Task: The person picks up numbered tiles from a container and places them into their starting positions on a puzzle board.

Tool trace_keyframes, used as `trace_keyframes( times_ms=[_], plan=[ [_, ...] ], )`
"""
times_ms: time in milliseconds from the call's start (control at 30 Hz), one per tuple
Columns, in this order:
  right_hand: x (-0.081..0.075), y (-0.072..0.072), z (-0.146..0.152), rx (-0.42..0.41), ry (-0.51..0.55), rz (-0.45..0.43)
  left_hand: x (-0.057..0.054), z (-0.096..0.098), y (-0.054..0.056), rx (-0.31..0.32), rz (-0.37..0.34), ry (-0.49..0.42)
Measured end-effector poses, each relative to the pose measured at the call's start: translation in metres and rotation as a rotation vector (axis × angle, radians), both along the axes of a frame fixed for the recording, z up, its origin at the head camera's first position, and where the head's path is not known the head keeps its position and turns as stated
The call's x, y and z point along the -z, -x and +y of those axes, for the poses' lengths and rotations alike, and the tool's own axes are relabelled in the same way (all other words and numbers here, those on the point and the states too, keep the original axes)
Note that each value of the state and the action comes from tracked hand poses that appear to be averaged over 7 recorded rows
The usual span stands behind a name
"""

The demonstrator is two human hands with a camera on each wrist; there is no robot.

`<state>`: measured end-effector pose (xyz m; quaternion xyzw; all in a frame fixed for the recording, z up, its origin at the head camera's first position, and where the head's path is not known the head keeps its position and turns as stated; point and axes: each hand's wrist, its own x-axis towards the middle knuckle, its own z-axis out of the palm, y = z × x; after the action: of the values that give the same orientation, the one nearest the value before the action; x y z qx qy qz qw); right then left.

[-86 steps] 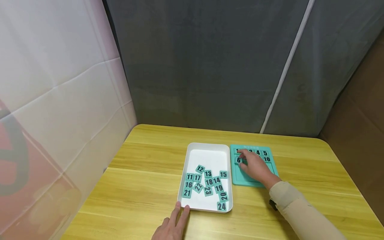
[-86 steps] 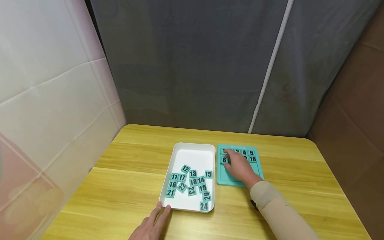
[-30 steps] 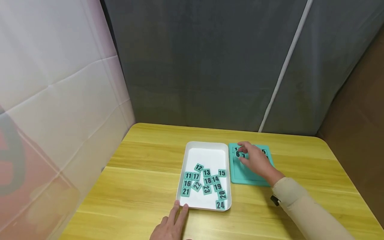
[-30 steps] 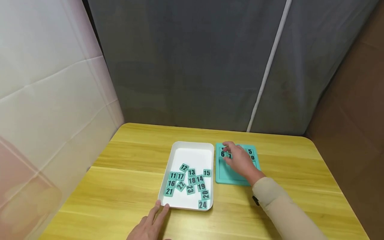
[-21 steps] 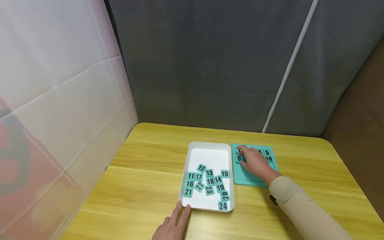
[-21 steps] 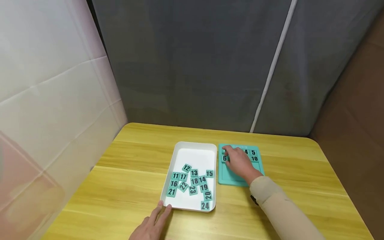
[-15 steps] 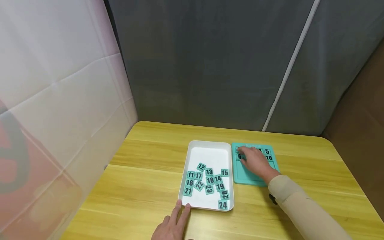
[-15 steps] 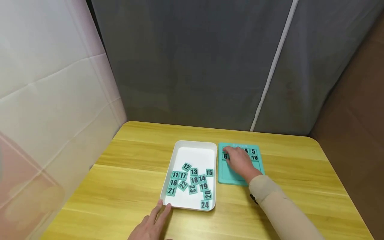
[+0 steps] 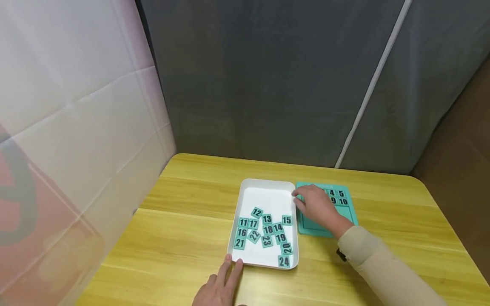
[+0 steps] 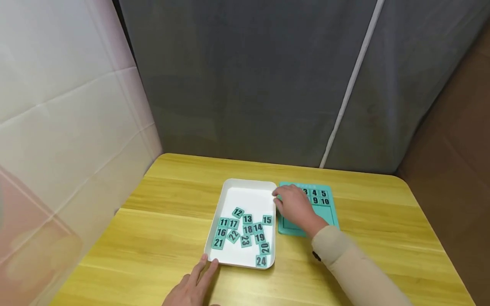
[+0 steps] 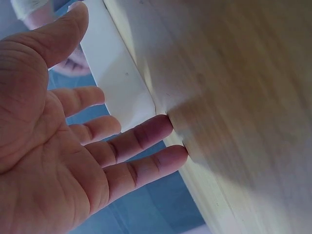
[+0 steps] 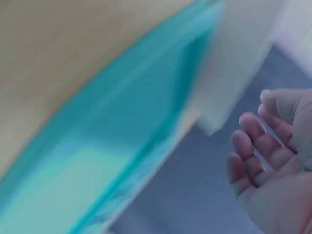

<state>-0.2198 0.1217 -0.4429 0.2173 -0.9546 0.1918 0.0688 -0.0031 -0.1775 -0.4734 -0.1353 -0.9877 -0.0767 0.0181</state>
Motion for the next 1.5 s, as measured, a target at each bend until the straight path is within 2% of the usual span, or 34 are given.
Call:
trace_keyframes(
  times_ms=[100, 167, 267, 333, 467, 633, 767, 900, 1133, 1267, 1400, 1500],
  plan=[
    [-0.016, -0.014, -0.035, -0.125, 0.012, -0.041, -0.001, -0.004, 0.003, 0.006, -0.022, -0.004],
    [-0.020, -0.022, -0.060, -0.214, -0.019, -0.083, -0.002, -0.006, 0.005, -0.001, -0.046, -0.014],
    [-0.018, -0.028, -0.092, -0.316, -0.133, -0.121, -0.001, -0.007, 0.007, -0.012, -0.086, -0.020],
    [-0.012, -0.030, -0.107, -0.348, -0.232, -0.105, 0.000, -0.006, 0.007, -0.017, -0.100, -0.021],
    [0.000, -0.029, -0.118, -0.339, -0.342, -0.075, 0.003, -0.003, 0.005, -0.021, -0.071, -0.011],
    [0.006, -0.025, -0.118, -0.313, -0.333, -0.045, 0.005, -0.002, 0.003, -0.020, -0.034, 0.006],
    [0.006, -0.021, -0.122, -0.324, -0.319, 0.001, 0.003, -0.004, 0.004, -0.018, -0.022, -0.022],
    [0.007, -0.018, -0.129, -0.334, -0.294, -0.004, 0.001, -0.004, 0.003, -0.018, -0.041, -0.056],
    [0.013, -0.012, -0.131, -0.371, -0.317, -0.029, 0.000, -0.002, 0.005, -0.012, -0.097, -0.042],
    [0.015, -0.013, -0.129, -0.377, -0.317, -0.037, 0.001, -0.001, 0.005, -0.013, -0.101, -0.038],
    [0.014, -0.017, -0.124, -0.342, -0.269, -0.058, 0.002, -0.001, 0.005, -0.008, -0.086, -0.033],
    [0.009, -0.021, -0.116, -0.316, -0.155, -0.072, 0.003, -0.001, 0.004, -0.004, -0.066, -0.034]
  ],
)
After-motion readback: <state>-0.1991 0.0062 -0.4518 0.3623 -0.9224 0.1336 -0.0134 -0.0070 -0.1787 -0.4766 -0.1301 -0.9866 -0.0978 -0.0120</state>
